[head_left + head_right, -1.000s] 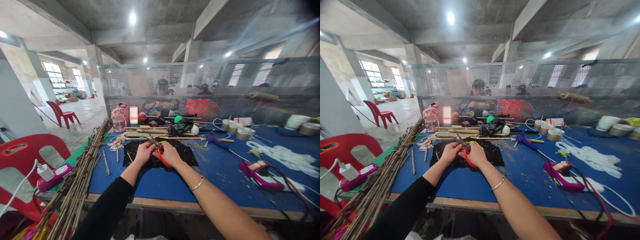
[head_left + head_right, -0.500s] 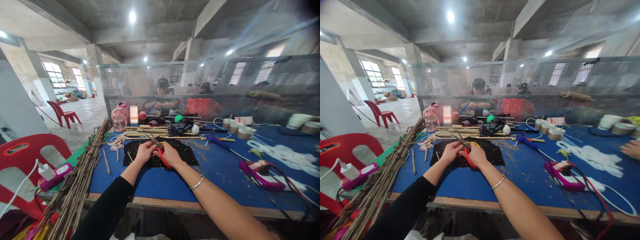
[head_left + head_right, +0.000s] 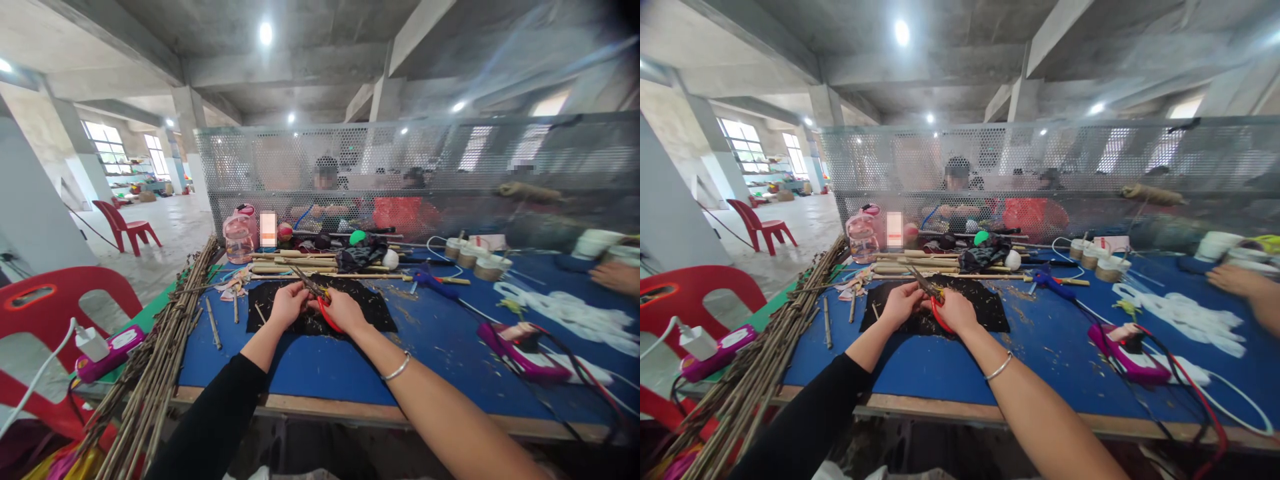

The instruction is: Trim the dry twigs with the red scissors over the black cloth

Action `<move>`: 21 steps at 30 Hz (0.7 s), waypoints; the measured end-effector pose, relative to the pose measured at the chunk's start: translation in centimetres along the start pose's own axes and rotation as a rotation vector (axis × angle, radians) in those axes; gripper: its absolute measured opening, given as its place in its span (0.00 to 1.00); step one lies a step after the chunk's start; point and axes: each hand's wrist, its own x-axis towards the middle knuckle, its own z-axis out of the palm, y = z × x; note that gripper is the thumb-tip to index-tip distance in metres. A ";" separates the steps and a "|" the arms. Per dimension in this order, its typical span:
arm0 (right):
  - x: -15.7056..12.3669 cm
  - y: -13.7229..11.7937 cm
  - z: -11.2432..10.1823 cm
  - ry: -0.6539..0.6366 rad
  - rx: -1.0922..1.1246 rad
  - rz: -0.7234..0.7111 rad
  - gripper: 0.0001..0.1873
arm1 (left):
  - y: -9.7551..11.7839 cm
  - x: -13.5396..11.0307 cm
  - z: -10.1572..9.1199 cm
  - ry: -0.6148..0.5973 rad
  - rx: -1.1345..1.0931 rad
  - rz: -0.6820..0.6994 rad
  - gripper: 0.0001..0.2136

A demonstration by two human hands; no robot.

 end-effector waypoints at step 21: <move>-0.3 -0.6 -0.1 -0.016 -0.011 0.002 0.27 | -1.0 0.5 0.0 -0.010 -0.021 -0.039 0.08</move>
